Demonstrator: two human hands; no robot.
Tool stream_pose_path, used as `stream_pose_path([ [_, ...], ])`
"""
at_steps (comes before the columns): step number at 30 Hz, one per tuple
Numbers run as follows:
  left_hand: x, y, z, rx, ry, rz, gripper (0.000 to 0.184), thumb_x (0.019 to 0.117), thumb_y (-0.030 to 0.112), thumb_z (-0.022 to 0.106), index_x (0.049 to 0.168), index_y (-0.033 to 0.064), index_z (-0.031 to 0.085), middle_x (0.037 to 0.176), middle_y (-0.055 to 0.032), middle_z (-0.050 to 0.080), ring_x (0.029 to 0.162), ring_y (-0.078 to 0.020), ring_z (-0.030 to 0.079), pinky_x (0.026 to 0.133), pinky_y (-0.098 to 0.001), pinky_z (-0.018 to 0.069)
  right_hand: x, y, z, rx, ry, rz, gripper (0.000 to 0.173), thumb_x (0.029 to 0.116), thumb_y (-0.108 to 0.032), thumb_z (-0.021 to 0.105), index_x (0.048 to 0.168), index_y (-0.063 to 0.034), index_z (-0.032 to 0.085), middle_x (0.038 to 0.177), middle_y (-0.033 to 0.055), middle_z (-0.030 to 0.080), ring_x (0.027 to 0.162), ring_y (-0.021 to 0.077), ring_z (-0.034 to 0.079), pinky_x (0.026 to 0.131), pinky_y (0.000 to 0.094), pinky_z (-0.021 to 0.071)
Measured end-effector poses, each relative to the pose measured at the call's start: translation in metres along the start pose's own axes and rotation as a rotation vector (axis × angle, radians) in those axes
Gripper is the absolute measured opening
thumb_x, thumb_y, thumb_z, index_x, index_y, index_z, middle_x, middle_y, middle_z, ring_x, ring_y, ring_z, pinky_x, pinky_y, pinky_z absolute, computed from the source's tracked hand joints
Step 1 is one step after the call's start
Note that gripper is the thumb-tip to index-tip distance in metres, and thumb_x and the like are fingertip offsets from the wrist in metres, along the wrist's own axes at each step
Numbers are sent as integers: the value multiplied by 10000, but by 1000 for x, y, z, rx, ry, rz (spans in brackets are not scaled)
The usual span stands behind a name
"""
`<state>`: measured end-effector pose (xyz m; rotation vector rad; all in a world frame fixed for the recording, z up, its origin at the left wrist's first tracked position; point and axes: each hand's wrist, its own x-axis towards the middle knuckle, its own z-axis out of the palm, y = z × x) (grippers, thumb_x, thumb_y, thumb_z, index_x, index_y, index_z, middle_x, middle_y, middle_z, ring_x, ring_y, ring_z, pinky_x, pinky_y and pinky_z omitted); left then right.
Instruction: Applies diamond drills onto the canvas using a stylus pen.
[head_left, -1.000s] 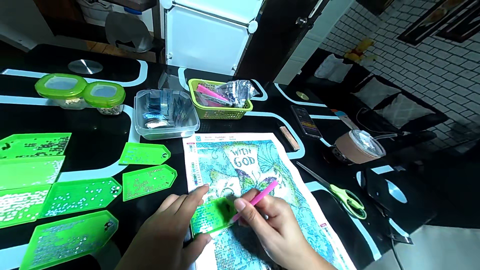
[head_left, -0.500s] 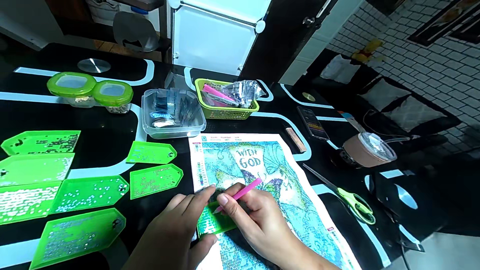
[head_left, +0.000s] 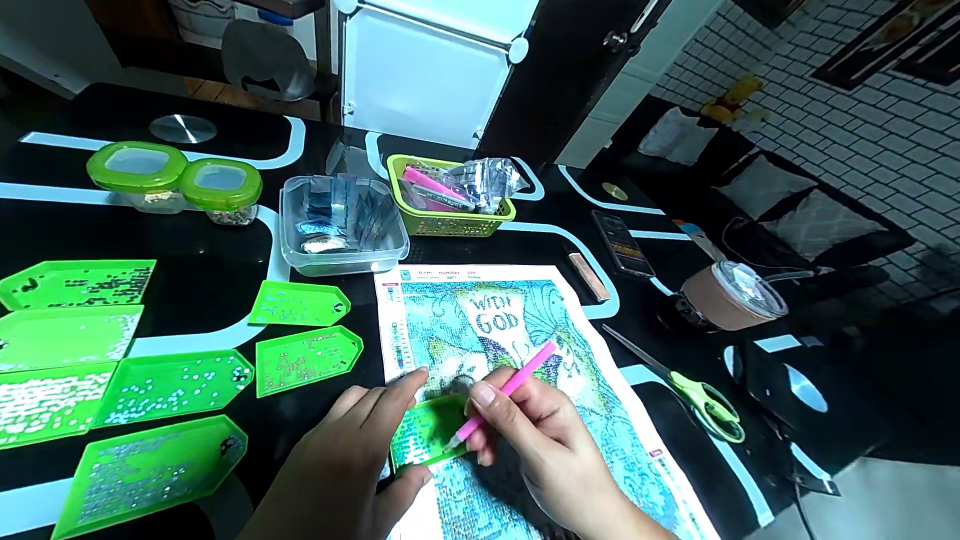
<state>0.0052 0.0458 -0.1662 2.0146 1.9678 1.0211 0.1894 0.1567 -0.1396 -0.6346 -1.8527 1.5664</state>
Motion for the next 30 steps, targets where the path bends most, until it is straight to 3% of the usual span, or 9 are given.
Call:
stream_pose_path([
  [13, -1, -1, -2, -12, -10, 6, 645, 831, 355, 727, 1405, 96, 590, 1146, -14, 748, 1000, -235, 701, 816, -354, 582, -10, 8, 1, 21, 50, -1, 199, 1082, -178, 520, 960, -73, 638, 786, -41, 676, 672, 17, 646, 606, 185, 557],
  [20, -1, -2, 1, -2, 6, 19, 641, 839, 378, 705, 1399, 88, 594, 1140, -12, 750, 993, -229, 699, 818, -351, 575, 12, 5, 3, -342, -50, -183, 268, 1080, -204, 533, 942, -26, 677, 811, 7, 685, 734, 29, 659, 670, 197, 563],
  [30, -1, -2, 2, 22, 22, 20, 630, 834, 379, 703, 1391, 106, 596, 1138, 2, 745, 979, -223, 691, 788, -340, 572, 20, 8, 7, -510, -90, -214, 315, 1083, -280, 524, 939, -67, 704, 789, -11, 690, 726, 44, 654, 685, 244, 552],
])
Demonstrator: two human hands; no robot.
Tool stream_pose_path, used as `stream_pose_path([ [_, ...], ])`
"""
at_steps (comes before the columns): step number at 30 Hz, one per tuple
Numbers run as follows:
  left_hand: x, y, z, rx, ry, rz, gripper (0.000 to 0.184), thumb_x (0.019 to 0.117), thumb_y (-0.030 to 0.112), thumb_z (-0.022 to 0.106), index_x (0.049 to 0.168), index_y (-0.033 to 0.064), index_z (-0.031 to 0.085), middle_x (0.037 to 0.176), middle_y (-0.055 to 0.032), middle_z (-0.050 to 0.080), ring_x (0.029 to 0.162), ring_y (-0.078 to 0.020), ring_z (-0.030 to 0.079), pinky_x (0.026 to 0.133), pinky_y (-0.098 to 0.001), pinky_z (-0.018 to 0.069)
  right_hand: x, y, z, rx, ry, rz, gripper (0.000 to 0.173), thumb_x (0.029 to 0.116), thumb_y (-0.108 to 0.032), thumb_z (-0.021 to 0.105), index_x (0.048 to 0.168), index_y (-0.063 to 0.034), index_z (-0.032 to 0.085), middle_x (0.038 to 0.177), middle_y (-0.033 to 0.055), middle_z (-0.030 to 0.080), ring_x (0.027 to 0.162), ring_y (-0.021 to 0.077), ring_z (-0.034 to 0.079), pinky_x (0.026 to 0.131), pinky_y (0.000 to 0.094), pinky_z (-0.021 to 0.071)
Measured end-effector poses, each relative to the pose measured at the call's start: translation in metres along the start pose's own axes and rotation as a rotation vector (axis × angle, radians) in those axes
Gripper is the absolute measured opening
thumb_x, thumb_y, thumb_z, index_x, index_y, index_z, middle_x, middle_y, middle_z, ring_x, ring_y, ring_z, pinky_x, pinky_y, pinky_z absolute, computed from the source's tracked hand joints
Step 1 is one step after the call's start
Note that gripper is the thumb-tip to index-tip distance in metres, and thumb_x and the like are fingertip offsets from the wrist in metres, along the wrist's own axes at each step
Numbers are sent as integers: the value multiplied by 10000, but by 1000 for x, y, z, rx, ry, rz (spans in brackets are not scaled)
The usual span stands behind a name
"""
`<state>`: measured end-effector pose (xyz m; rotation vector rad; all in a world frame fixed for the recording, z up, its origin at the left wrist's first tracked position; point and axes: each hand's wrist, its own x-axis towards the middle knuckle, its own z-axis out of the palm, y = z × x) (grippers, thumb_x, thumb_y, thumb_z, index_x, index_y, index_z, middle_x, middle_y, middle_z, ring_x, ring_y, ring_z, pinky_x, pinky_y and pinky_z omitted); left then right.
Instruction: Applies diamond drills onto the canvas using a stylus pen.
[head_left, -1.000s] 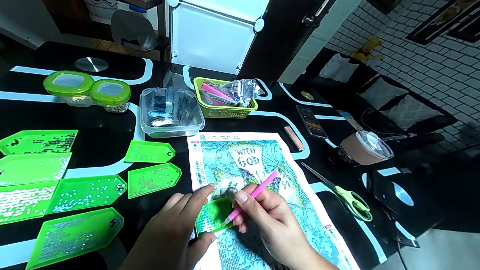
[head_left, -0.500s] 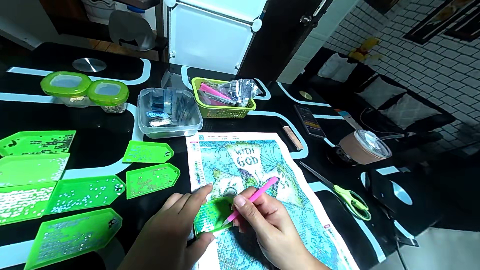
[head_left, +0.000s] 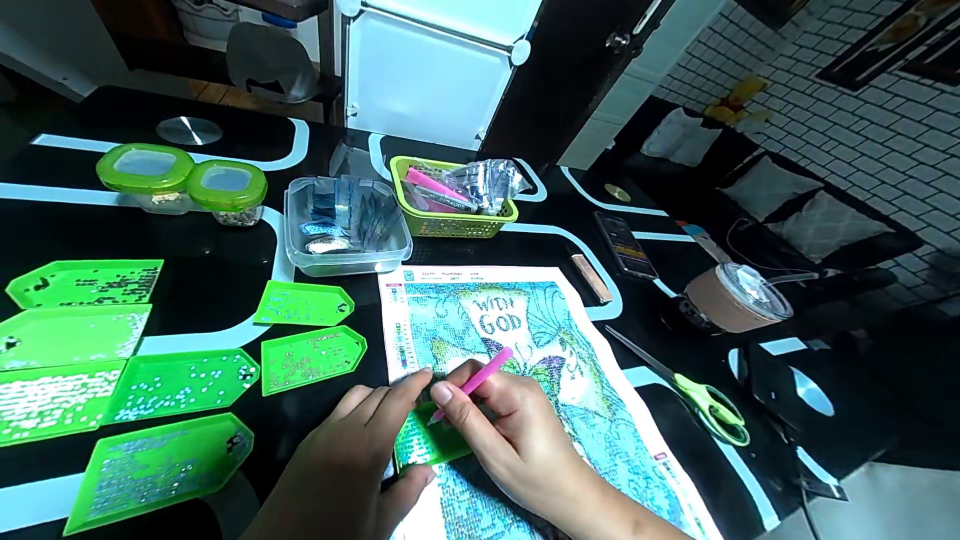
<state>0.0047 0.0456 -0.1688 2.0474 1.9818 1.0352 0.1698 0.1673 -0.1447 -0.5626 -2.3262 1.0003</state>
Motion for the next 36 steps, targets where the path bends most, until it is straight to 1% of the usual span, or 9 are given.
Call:
stream_pose_path([
  [5, 0, 1, 0, -7, -1, -9, 628, 827, 374, 710, 1390, 119, 600, 1126, 15, 743, 981, -211, 694, 798, -337, 576, -1, 1, 1, 7, 10, 7, 314, 1084, -285, 526, 936, -73, 705, 794, -16, 689, 732, 38, 653, 685, 238, 551],
  [7, 1, 1, 0, -9, 3, -9, 643, 815, 375, 712, 1393, 119, 595, 1123, 15, 742, 989, -215, 694, 800, -340, 578, 0, -1, 1, 40, 22, -1, 304, 1080, -261, 532, 932, -57, 701, 797, -7, 689, 726, 26, 654, 672, 211, 558],
  [10, 0, 1, 0, -12, -4, -22, 641, 814, 373, 716, 1389, 116, 602, 1124, 19, 745, 1007, -216, 697, 812, -344, 583, -1, -4, -1, 178, 45, 12, 267, 1077, -192, 537, 929, -20, 678, 794, 4, 673, 708, 17, 643, 651, 180, 554],
  [13, 0, 1, 1, -9, 2, -19, 644, 806, 367, 718, 1389, 117, 605, 1127, 17, 753, 1000, -219, 704, 798, -345, 586, -11, -7, -3, 370, 61, 99, 234, 1079, -177, 532, 937, -36, 652, 784, -16, 672, 693, 21, 652, 632, 193, 564],
  [15, 0, 2, 0, -14, 1, -21, 648, 802, 350, 727, 1392, 111, 605, 1127, 10, 755, 991, -232, 704, 792, -352, 586, -22, -6, -3, 414, 59, 108, 230, 1081, -180, 526, 935, -45, 642, 772, -30, 662, 677, 6, 638, 616, 181, 553],
  [18, 0, 1, 2, -6, 19, -13, 645, 798, 355, 720, 1386, 115, 609, 1117, 18, 756, 986, -226, 706, 785, -346, 589, -36, -1, 0, 352, 42, 52, 248, 1088, -192, 519, 943, -24, 630, 747, -10, 644, 654, -5, 614, 592, 167, 523],
  [20, 0, 0, 3, -1, 28, -7, 640, 800, 365, 708, 1384, 122, 609, 1114, 27, 756, 983, -214, 703, 786, -332, 584, -39, 2, 3, 301, 50, 13, 261, 1087, -193, 521, 941, -7, 632, 740, 15, 640, 645, 6, 613, 584, 171, 524],
  [31, 0, 0, 3, 16, 18, -10, 633, 808, 401, 695, 1374, 128, 615, 1107, 36, 758, 972, -202, 704, 782, -325, 579, -38, 4, 7, 206, 50, -53, 277, 1088, -199, 520, 938, 4, 634, 736, 45, 635, 645, 23, 605, 595, 171, 515],
  [36, 0, 0, 2, 2, 21, -6, 637, 806, 381, 705, 1381, 125, 609, 1113, 32, 754, 973, -213, 698, 779, -335, 580, -38, -1, 6, 85, 43, -106, 280, 1083, -204, 529, 936, 6, 641, 738, 70, 632, 649, 45, 602, 605, 175, 507],
])
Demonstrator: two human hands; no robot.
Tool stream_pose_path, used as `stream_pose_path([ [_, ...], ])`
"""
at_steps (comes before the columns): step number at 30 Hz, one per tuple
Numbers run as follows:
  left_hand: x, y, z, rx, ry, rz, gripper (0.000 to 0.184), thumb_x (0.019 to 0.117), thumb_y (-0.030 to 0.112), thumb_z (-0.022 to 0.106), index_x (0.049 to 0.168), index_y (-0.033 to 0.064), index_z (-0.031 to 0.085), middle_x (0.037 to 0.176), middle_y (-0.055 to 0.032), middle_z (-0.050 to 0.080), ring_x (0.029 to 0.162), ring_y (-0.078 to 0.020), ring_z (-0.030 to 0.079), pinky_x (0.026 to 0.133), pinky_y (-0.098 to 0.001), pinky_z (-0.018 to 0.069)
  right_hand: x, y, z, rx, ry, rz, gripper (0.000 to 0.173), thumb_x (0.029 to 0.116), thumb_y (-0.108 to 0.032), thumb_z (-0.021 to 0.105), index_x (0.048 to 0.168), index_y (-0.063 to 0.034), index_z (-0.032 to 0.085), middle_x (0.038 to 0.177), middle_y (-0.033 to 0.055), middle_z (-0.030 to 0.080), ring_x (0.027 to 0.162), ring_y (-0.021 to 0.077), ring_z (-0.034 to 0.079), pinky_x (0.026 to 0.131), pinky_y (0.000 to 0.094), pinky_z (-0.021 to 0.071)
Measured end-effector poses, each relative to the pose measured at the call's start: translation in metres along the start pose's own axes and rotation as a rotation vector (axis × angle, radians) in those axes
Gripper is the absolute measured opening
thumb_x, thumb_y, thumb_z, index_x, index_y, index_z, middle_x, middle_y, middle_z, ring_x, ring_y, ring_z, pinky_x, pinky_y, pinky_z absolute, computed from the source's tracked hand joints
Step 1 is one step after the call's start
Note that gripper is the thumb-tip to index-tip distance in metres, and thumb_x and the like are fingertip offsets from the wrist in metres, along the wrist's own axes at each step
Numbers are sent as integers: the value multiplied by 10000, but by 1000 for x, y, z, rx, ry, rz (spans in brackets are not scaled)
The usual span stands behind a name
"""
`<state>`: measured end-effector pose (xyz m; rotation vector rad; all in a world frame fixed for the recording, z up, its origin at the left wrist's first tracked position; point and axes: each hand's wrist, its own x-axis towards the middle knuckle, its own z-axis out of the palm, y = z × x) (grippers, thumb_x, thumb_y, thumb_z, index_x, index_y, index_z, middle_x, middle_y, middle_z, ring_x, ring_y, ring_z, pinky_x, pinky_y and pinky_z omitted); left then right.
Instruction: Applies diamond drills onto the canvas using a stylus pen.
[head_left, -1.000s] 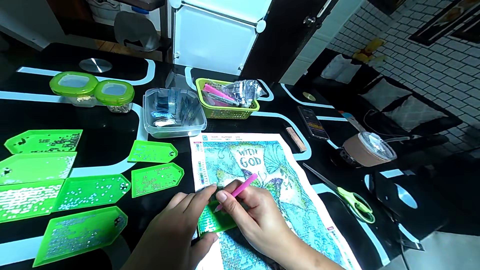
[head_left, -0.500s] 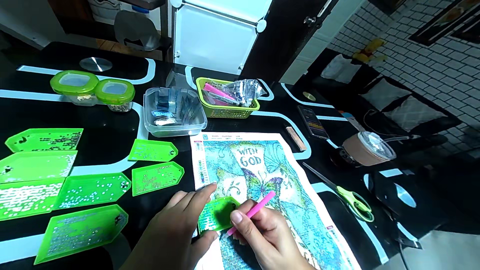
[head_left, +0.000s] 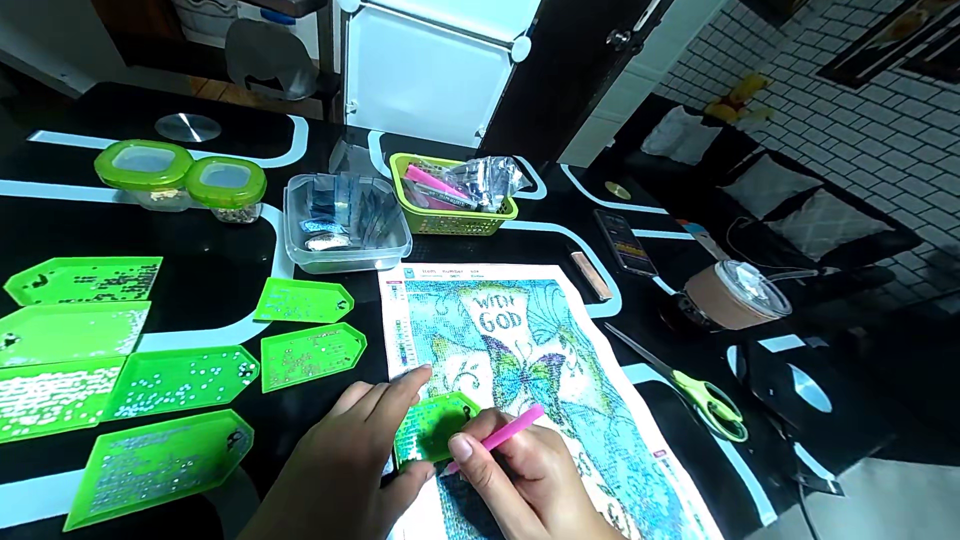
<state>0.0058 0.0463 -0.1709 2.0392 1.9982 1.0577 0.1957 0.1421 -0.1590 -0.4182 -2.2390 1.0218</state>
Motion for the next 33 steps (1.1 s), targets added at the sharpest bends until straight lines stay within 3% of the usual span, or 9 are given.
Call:
stream_pose_path([
  [5, 0, 0, 0, 2, 3, -6, 625, 803, 354, 703, 1378, 125, 615, 1114, 30, 752, 975, -211, 701, 782, -332, 586, 0, -1, 0, -83, -6, -78, 275, 1076, -211, 539, 924, -11, 650, 777, 79, 663, 700, 82, 639, 664, 207, 541],
  [10, -1, -1, 3, 14, 30, 8, 608, 801, 365, 696, 1356, 126, 626, 1093, 36, 760, 963, -196, 706, 777, -322, 585, 2, -2, 0, -197, -50, -170, 283, 1084, -227, 508, 904, -50, 637, 790, 75, 656, 749, 142, 638, 722, 255, 512],
  [22, -1, -2, 2, -1, 14, 8, 632, 805, 386, 707, 1372, 121, 615, 1103, 34, 751, 979, -202, 698, 783, -323, 582, 3, 2, -3, 11, -16, -80, 301, 1097, -225, 498, 936, -4, 624, 781, 79, 633, 714, 68, 617, 679, 196, 524],
  [33, -1, -3, 4, 9, 45, 18, 608, 811, 396, 694, 1353, 129, 626, 1095, 45, 759, 964, -184, 702, 784, -316, 580, 5, -7, -5, -143, -119, -134, 291, 1084, -224, 524, 915, -27, 656, 824, 94, 666, 786, 150, 651, 750, 257, 538],
])
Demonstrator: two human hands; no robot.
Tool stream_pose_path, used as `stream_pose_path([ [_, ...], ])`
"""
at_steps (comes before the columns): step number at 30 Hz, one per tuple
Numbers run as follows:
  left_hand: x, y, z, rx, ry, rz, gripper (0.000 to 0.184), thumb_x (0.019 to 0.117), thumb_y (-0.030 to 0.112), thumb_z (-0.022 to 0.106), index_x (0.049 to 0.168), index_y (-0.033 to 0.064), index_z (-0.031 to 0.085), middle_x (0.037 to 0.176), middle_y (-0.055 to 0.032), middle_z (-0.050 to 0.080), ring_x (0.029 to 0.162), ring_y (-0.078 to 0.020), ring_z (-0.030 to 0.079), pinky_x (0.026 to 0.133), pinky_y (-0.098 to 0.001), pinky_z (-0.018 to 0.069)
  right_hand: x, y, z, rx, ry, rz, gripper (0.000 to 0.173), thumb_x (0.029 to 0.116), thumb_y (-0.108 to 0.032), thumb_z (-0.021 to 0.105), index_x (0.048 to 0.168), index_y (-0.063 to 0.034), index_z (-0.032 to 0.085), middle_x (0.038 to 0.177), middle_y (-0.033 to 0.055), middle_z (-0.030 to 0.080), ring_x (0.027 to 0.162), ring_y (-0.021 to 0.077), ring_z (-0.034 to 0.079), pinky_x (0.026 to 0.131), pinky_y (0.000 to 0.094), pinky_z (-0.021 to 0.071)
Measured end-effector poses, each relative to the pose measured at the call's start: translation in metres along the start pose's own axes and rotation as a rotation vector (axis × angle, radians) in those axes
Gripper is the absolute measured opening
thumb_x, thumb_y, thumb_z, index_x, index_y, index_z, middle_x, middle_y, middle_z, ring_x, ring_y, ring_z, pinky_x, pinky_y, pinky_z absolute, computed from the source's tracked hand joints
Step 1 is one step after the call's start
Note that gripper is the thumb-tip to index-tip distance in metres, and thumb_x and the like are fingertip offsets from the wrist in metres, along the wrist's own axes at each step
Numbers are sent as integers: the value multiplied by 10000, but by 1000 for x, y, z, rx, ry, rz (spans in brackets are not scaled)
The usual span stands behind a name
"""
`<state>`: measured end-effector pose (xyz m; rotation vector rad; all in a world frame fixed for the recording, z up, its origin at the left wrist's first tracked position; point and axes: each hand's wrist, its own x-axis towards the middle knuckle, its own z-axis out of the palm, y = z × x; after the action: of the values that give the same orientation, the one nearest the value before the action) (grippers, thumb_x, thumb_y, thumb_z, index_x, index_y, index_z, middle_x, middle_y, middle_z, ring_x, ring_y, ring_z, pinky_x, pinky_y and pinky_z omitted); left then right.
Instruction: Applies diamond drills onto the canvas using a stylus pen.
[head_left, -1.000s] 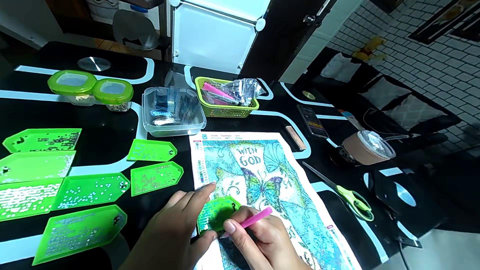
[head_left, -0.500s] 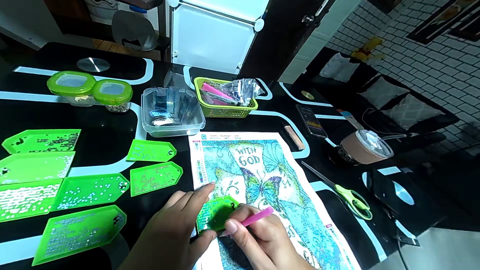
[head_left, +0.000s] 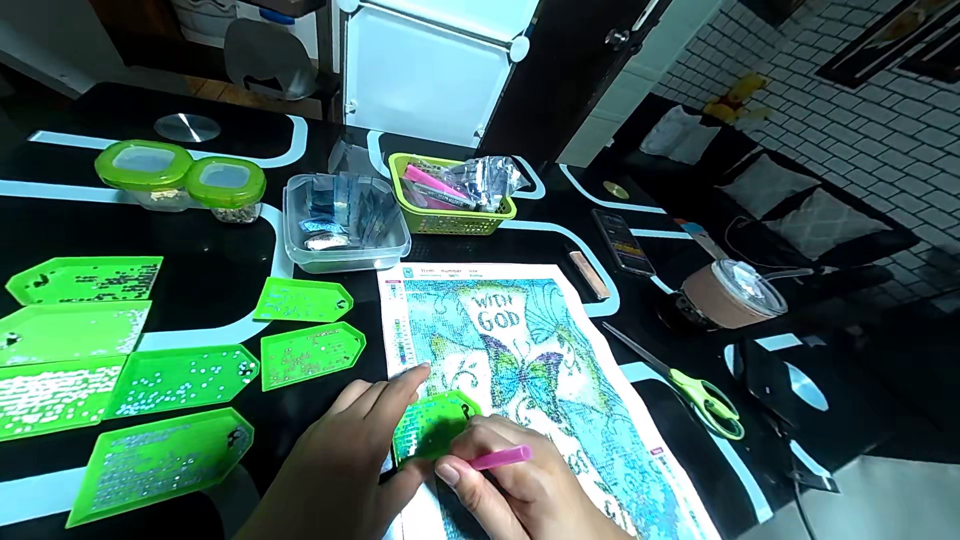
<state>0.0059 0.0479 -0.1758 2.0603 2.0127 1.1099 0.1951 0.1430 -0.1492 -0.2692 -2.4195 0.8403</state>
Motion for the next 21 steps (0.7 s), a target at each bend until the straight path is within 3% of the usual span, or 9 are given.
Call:
stream_pose_path([
  [2, 0, 0, 0, 0, -4, 3, 612, 811, 393, 693, 1359, 129, 622, 1093, 43, 757, 960, -184, 701, 780, -317, 581, 4, -1, -7, 47, -40, 56, 305, 1083, -243, 534, 926, -26, 681, 833, 88, 686, 774, 138, 654, 730, 279, 528],
  [6, 1, 2, -4, -11, -26, -3, 634, 805, 373, 714, 1376, 117, 612, 1107, 27, 759, 971, -212, 703, 784, -333, 581, 15, 7, -6, 213, 101, 135, 291, 1084, -202, 531, 944, 9, 674, 799, 54, 676, 725, 35, 639, 669, 196, 545],
  [11, 2, 5, -7, -20, -52, -23, 654, 798, 354, 734, 1389, 103, 609, 1115, -23, 746, 955, -232, 700, 770, -350, 586, 25, 10, 4, 127, 101, 174, 306, 1086, -234, 526, 960, -13, 697, 826, 37, 696, 755, 46, 653, 709, 220, 552],
  [21, 1, 4, -4, 4, -7, -9, 648, 787, 368, 731, 1377, 122, 621, 1119, -16, 743, 932, -205, 695, 747, -318, 583, 30, 10, 7, 60, 67, 161, 321, 1085, -256, 523, 938, -39, 707, 821, 27, 697, 773, 70, 658, 730, 269, 550],
])
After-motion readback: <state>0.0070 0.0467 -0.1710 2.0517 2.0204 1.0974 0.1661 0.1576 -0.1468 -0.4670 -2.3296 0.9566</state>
